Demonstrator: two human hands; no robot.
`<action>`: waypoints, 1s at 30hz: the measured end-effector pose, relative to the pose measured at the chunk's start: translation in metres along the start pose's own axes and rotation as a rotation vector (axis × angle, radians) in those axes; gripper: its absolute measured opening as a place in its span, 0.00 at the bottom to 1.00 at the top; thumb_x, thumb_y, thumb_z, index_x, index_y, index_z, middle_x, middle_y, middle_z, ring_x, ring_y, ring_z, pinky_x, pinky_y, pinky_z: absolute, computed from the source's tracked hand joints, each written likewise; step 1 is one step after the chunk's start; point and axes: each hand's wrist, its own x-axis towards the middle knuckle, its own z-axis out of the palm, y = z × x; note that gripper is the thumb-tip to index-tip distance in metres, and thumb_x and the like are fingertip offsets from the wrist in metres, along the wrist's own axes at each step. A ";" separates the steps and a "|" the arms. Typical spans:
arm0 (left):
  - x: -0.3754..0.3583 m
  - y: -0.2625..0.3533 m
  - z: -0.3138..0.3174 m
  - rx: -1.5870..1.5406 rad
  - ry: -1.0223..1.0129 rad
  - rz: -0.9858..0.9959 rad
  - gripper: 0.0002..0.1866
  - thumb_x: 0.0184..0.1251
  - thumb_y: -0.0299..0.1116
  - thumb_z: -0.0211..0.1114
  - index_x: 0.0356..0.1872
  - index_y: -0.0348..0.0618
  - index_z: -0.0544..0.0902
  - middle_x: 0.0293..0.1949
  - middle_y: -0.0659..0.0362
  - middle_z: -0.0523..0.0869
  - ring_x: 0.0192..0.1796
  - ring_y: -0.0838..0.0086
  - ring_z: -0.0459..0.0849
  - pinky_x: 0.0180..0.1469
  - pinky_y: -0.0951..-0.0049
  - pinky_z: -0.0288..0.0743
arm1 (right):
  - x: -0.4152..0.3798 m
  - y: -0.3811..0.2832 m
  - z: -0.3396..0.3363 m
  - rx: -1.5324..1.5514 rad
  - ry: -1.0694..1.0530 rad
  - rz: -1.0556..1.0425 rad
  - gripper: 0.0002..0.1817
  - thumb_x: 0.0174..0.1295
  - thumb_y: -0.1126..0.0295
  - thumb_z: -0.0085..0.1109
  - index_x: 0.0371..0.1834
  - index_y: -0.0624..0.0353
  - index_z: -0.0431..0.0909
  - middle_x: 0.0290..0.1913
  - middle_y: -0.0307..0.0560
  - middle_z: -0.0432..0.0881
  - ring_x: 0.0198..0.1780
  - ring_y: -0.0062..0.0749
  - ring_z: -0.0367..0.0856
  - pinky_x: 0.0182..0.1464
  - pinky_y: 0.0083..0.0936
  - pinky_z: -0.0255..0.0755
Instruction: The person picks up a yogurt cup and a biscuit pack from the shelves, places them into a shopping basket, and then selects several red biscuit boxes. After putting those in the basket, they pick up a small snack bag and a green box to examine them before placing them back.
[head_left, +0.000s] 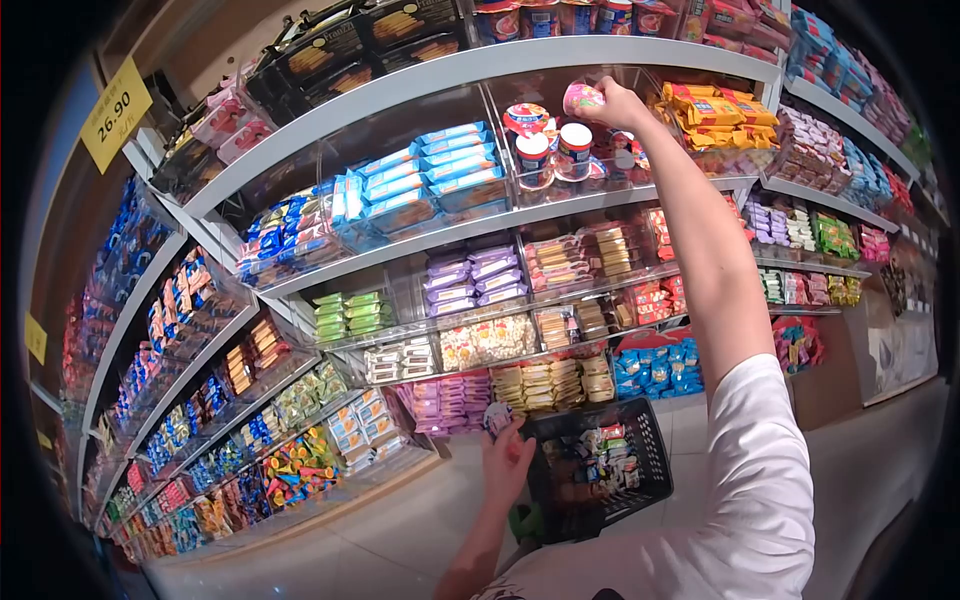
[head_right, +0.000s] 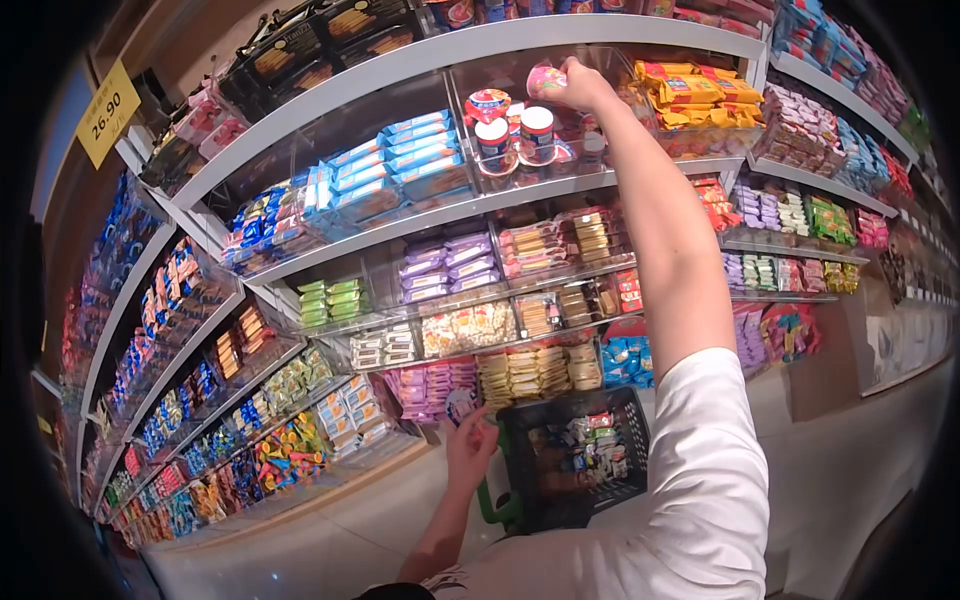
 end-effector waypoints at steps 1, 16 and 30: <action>-0.001 0.002 0.001 -0.035 0.013 -0.056 0.18 0.63 0.29 0.67 0.55 0.42 0.78 0.35 0.59 0.72 0.30 0.73 0.74 0.34 0.76 0.70 | -0.005 -0.003 -0.007 -0.059 -0.019 -0.011 0.41 0.42 0.44 0.72 0.57 0.57 0.73 0.52 0.57 0.82 0.54 0.47 0.81 0.57 0.37 0.73; -0.003 0.004 0.009 -0.081 -0.014 -0.095 0.17 0.65 0.29 0.66 0.55 0.44 0.78 0.37 0.59 0.70 0.28 0.79 0.74 0.31 0.80 0.70 | -0.022 -0.015 -0.046 -0.473 -0.369 0.060 0.35 0.40 0.67 0.75 0.57 0.57 0.76 0.56 0.54 0.80 0.59 0.51 0.77 0.59 0.42 0.73; -0.007 0.003 0.014 -0.070 -0.015 -0.114 0.17 0.63 0.31 0.67 0.54 0.46 0.80 0.39 0.55 0.68 0.28 0.75 0.74 0.32 0.77 0.72 | -0.052 -0.053 -0.024 -0.162 -0.431 -0.256 0.38 0.48 0.54 0.69 0.61 0.63 0.69 0.53 0.62 0.79 0.56 0.53 0.78 0.57 0.39 0.71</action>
